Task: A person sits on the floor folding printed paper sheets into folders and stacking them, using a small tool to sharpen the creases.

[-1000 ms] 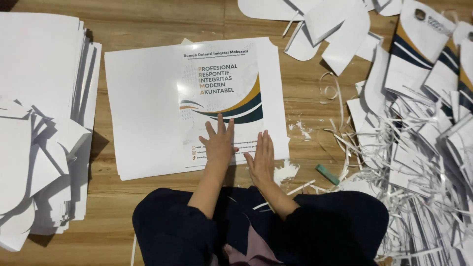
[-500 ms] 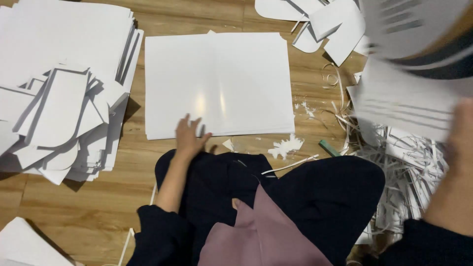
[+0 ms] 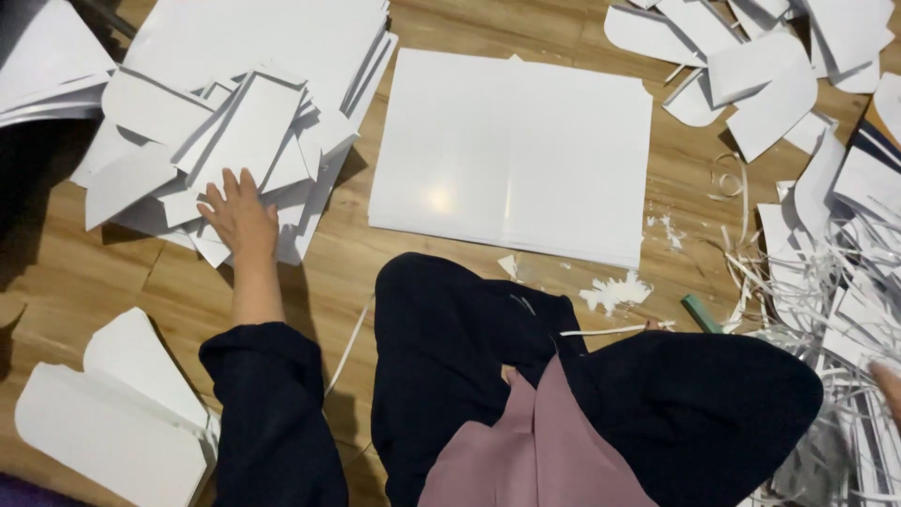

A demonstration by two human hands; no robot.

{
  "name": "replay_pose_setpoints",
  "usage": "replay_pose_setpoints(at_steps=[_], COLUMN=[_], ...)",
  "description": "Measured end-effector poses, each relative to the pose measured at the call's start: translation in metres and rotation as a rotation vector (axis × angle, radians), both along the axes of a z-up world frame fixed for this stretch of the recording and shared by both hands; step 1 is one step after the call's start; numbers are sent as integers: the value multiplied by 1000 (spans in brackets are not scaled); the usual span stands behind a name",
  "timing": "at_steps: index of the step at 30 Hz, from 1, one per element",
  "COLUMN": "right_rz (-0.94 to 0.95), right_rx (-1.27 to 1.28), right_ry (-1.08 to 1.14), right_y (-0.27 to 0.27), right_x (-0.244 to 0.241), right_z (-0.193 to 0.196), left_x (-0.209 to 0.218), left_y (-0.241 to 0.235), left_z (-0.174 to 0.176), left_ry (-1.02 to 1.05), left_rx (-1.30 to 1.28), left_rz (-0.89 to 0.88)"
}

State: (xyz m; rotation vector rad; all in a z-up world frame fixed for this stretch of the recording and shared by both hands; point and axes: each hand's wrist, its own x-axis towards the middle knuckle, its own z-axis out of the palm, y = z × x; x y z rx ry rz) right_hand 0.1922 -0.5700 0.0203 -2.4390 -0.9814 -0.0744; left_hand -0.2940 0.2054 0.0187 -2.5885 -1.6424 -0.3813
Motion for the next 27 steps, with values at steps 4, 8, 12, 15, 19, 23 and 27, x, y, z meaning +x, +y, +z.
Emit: replay_pose_setpoints(at_steps=[4,8,12,15,19,23,27], right_rz=[-88,-194,-328,-246,-98,71,268], right_rx=[6,-329,-516,-440,52,474,620], right_ry=[35,-176,-64,-136,192,1487,1938], right_y=[44,110,161,187,274,340,354], right_x=[-24,-64,-84,-91,-122,-143,-152], right_z=[33,96,137,132,122,74,41], left_x=[13,17,4,3,55,125,170], left_y=[-13,10,32,36,-34,-116,-192], left_z=[59,52,30,50,121,123,107], left_ry=[-90,13,177,83,-290,-604,-584], left_rx=[-202,-94,95,397,565,303,290], left_rz=[65,97,9,-28,-269,-780,-1095])
